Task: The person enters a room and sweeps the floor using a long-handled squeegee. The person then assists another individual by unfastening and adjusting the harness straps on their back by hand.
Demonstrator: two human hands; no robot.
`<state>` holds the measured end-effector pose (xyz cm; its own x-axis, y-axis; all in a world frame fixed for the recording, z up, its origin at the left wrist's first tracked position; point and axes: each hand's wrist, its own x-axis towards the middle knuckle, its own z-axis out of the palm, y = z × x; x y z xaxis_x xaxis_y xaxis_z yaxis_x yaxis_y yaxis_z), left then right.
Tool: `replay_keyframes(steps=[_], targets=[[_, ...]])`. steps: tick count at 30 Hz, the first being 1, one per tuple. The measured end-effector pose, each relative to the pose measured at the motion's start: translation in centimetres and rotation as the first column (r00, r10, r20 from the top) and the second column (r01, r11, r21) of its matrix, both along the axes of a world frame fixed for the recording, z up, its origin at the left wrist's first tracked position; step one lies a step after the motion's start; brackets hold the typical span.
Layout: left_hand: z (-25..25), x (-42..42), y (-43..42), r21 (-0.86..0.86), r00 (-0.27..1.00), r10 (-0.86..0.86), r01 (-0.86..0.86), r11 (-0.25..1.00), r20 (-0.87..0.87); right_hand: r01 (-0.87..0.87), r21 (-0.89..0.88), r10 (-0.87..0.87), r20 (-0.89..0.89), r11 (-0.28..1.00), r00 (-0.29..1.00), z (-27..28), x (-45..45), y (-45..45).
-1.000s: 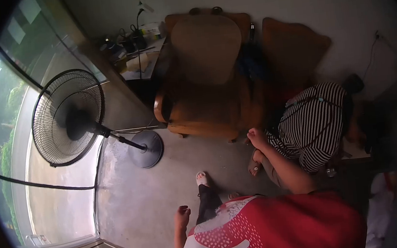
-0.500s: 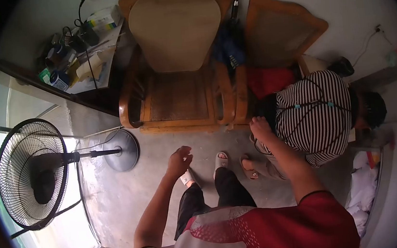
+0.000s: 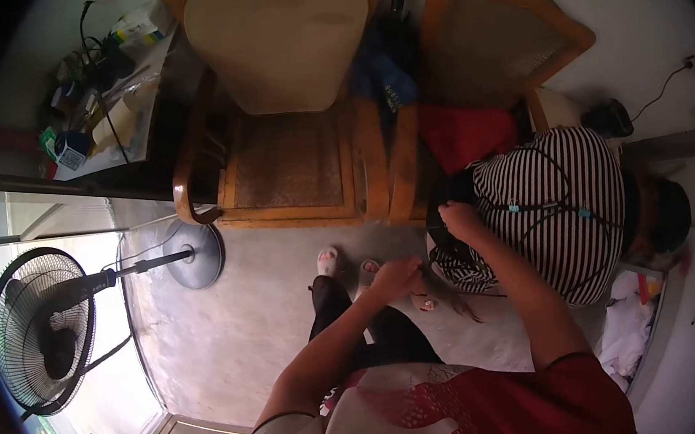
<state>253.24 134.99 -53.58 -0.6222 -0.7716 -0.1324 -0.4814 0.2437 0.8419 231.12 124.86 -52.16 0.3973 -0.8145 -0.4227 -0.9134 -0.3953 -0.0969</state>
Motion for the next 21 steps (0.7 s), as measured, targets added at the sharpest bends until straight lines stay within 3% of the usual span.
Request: replay_keyframes(steps=[4,6,8,10,14,19,21], targets=[[-1.4,-5.4,-5.5,0.161,0.983,0.156,-0.139,0.977,-0.099,0.066,0.035,-0.068,0.067,0.997,0.995,0.5,-0.4,0.2],[-4.1,-8.6,-7.7,0.230,0.970,0.220,-0.191,0.954,-0.107,0.034,-0.006,-0.034,-0.011,0.999,0.999,-0.3,-0.3,0.6],[-8.2,-11.8,-7.8,0.280,0.961,0.261,-0.275,0.920,0.085,-0.015,-0.023,0.013,-0.095,1.000,0.995,-0.7,-0.5,0.8],[-8.8,-13.1,-7.1,0.353,0.940,0.332,-0.338,0.873,0.078,-0.161,-0.099,0.151,-0.097,0.982,0.984,-0.7,-0.4,0.1],[-8.4,-14.4,-6.9,0.496,0.903,0.390,-0.425,0.757,0.179,-0.154,-0.127,0.143,-0.092,0.980,0.985,-0.1,-0.7,-1.5],[-6.4,-13.1,-8.0,0.490,0.944,0.310,-0.323,0.810,0.111,0.008,-0.287,-0.043,-0.114,0.958,0.993,-1.9,-2.2,-9.8],[-4.9,-12.5,-8.3,0.518,0.945,0.281,-0.326,0.791,0.166,0.173,-0.303,-0.247,-0.225,0.937,0.943,-3.2,-3.6,-12.0]])
